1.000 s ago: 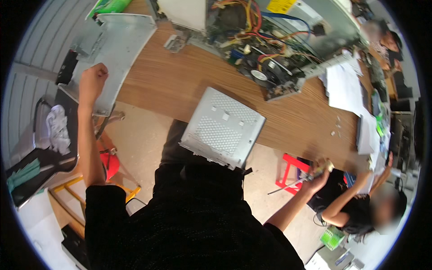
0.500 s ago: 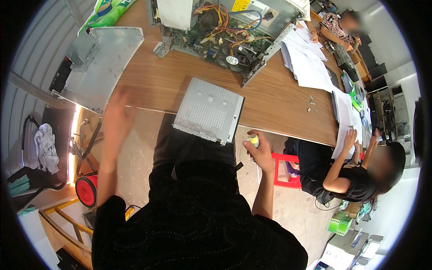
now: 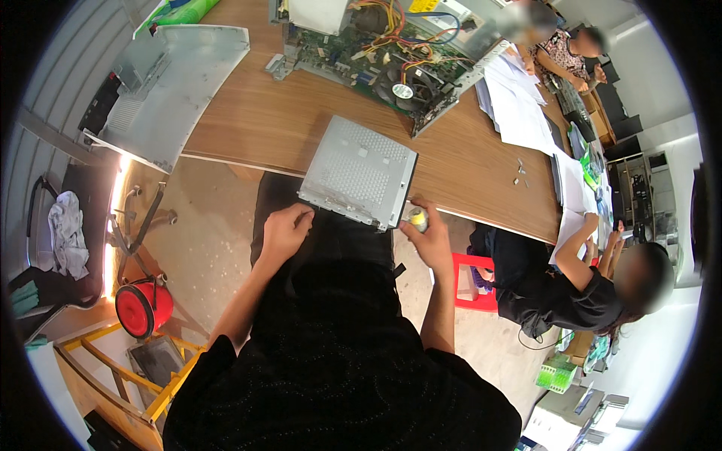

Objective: The person disassembles a computer tower by hand and using a screwdriver, removing the side panel and inner components.

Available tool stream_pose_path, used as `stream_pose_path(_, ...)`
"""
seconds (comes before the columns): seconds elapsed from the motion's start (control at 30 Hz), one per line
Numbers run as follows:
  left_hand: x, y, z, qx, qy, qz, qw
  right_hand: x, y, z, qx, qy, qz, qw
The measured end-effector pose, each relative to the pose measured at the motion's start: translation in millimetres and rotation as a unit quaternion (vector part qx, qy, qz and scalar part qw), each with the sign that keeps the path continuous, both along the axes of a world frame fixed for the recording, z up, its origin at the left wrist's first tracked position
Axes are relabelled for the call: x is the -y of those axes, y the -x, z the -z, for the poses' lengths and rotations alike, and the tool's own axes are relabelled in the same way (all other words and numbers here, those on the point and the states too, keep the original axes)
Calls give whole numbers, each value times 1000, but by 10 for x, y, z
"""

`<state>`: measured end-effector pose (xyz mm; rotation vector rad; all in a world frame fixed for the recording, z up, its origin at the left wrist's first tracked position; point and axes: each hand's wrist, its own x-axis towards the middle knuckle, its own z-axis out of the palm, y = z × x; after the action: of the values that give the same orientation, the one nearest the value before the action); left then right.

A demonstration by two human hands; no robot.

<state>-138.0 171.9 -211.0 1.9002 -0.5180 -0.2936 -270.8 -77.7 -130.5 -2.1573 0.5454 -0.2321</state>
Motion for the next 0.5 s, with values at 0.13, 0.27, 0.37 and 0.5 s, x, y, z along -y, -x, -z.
stream_pose_path(0.13,-9,-183,108,8,-16,-34,999,77,-137,-229,7,88,-6,996)
stream_pose_path(0.27,-58,-256,-46,32,42,-62,997,172,-222,-423,13,173,-7,985)
stream_pose_path(0.37,-317,-369,-458,-103,124,-129,979,477,-285,-584,37,156,64,985)
stream_pose_path(0.5,-607,-1040,-1122,-13,239,-75,968,818,-697,-782,169,120,34,978)
